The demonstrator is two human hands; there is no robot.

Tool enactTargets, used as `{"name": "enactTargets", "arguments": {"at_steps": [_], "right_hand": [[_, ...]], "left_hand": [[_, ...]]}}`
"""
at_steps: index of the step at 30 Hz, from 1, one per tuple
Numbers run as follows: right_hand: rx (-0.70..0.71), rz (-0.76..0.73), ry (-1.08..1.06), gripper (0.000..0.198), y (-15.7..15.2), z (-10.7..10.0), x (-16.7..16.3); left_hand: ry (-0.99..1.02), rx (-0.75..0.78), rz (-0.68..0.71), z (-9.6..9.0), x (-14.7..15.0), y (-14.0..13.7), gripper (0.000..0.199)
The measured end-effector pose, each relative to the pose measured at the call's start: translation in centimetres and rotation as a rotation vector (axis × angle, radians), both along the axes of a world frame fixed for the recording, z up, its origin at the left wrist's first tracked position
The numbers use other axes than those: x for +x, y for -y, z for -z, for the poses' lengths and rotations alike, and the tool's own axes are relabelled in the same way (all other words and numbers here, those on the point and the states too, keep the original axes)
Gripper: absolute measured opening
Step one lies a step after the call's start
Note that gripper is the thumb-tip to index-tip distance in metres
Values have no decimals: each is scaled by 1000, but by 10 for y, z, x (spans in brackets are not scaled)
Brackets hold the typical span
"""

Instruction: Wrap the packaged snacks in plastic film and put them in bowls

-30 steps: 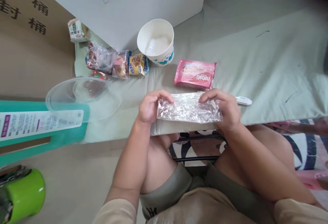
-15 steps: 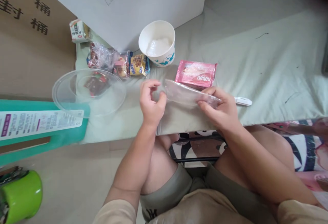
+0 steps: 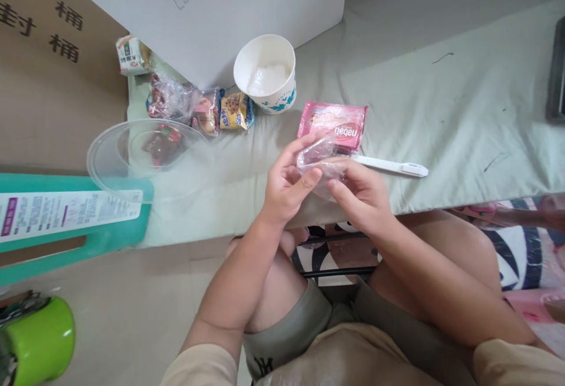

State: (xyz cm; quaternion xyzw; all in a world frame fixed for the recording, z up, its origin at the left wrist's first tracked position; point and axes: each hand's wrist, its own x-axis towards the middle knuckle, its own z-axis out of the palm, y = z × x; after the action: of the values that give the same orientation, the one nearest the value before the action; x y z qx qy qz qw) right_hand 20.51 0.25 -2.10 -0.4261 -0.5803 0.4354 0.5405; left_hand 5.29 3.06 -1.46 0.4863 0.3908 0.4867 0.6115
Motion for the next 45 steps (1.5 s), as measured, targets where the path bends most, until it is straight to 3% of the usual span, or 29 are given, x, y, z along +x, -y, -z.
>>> {"name": "enactTargets", "arguments": {"at_steps": [2,4,8,10,13,16,19,21,28,32,37,39,41,43,45], "right_hand": [[-4,147,32,11,1,6,-1],[-15,258,20,27,1,11,-3],[-114,128,-54,58,-1,9,-4],[-156,89,-65,43,-2,5,-4],[-182,164,-60,14,-3,0,-3],[-117,217,-25,19,-4,-4,2],[-10,156,103,47,-7,-11,9],[38,116,218,51,-12,-17,12],[81,144,390,32,-18,-36,-5],[17,136,377,34,-17,-31,-15],[-74,26,302,38,-15,-20,-16],[-80,30,296,34,-15,-16,-15],[-78,84,285,32,-14,-11,-11],[-72,151,252,29,-13,-5,-6],[-66,195,214,22,-11,1,0]], "left_hand": [[20,-35,-46,0,0,-1,55],[20,-76,-57,0,-1,-2,55],[-18,-100,18,0,-3,-3,55],[-27,-68,46,2,-3,-4,58],[-68,-31,76,5,-4,-7,61],[-153,-27,107,7,-9,-10,50],[-244,-14,167,6,-20,-13,53],[-287,33,186,5,-28,-14,54],[-448,395,47,5,-51,-17,37],[-457,515,-15,9,-56,-17,38],[-500,634,38,10,-53,-16,29],[-522,697,14,12,-51,-14,35],[-532,663,-93,15,-50,-13,53],[-480,496,-182,19,-49,-11,67],[-365,261,-120,22,-46,-10,67]]}}
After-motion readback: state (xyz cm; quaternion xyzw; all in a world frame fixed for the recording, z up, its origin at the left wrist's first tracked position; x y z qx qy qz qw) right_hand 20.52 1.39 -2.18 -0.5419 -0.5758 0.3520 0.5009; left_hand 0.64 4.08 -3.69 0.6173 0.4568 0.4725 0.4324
